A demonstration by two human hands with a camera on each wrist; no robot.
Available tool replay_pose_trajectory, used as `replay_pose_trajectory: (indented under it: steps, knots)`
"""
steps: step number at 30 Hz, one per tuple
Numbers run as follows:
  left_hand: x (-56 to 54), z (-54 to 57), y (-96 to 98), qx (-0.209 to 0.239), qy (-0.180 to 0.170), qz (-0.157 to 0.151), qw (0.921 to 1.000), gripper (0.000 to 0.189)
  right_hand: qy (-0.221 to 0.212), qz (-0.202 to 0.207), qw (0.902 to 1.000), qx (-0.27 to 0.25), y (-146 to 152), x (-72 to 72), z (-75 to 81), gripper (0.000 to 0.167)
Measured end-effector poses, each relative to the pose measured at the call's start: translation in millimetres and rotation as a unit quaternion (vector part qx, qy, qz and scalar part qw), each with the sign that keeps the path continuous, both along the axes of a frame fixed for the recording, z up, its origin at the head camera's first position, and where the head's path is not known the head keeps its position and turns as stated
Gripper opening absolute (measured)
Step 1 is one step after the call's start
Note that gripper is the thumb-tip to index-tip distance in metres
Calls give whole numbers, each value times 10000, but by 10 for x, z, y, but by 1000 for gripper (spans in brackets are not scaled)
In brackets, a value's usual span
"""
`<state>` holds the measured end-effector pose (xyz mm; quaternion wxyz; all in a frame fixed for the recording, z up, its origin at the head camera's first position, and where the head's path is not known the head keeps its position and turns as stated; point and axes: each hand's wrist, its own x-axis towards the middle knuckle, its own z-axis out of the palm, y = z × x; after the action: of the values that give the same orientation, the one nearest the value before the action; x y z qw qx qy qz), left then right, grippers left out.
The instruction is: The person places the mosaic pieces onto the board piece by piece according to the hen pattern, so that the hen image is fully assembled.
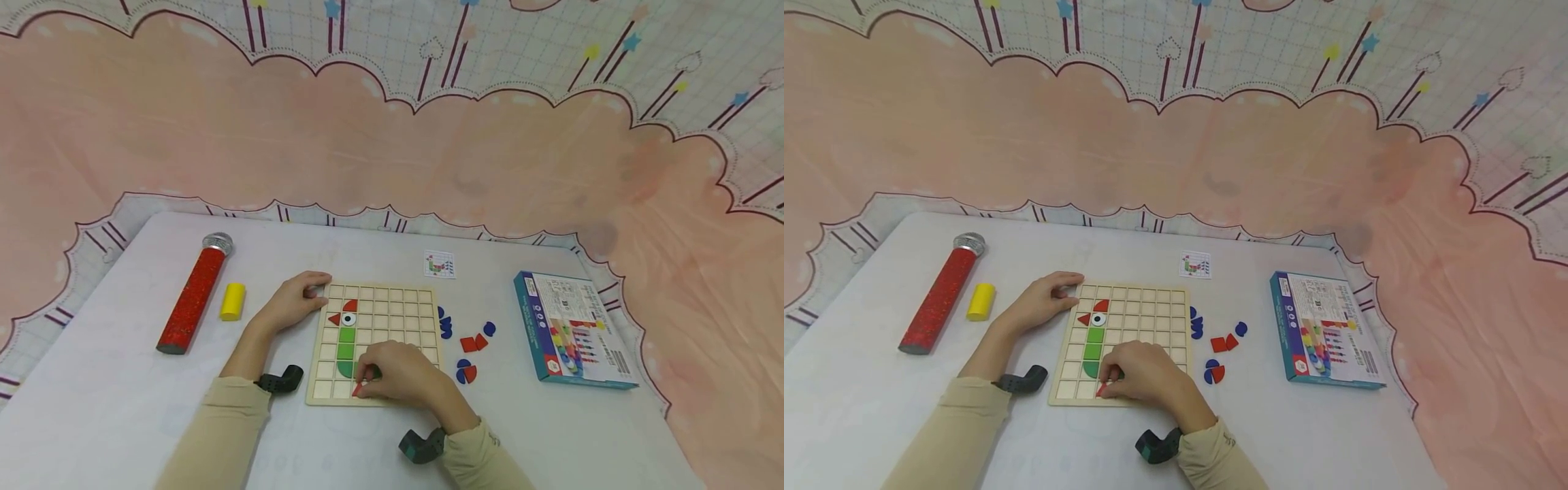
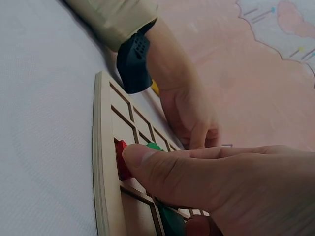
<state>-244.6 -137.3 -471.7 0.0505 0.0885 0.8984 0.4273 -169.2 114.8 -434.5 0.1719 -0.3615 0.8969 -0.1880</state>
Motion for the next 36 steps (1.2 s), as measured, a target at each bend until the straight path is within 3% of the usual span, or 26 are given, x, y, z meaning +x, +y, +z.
replay_pose_trajectory:
  steps: [6, 11, 24, 31, 36]
  knots:
    - [-2, -9, -23, 0, -1, 4, 10000, 48, -238, -152, 9995, -132, 30, -41, 3, 11]
    - [6, -1, -22, -7, 10, 41, 10000, 48, -516, -459, 9964, -501, 176, -181, -26, 13]
    - [20, -7, -21, 26, 3, 90, 10000, 48, -645, -1415, 9838, -895, 924, -547, -76, 31]
    - [19, -5, -22, -9, -58, 127, 9999, 49, -886, -1894, 9767, -483, 1341, -609, -66, 43]
    - [22, 7, -9, 19, -60, 73, 10000, 49, -1303, -2246, 9656, 104, 1535, -574, -15, 64]
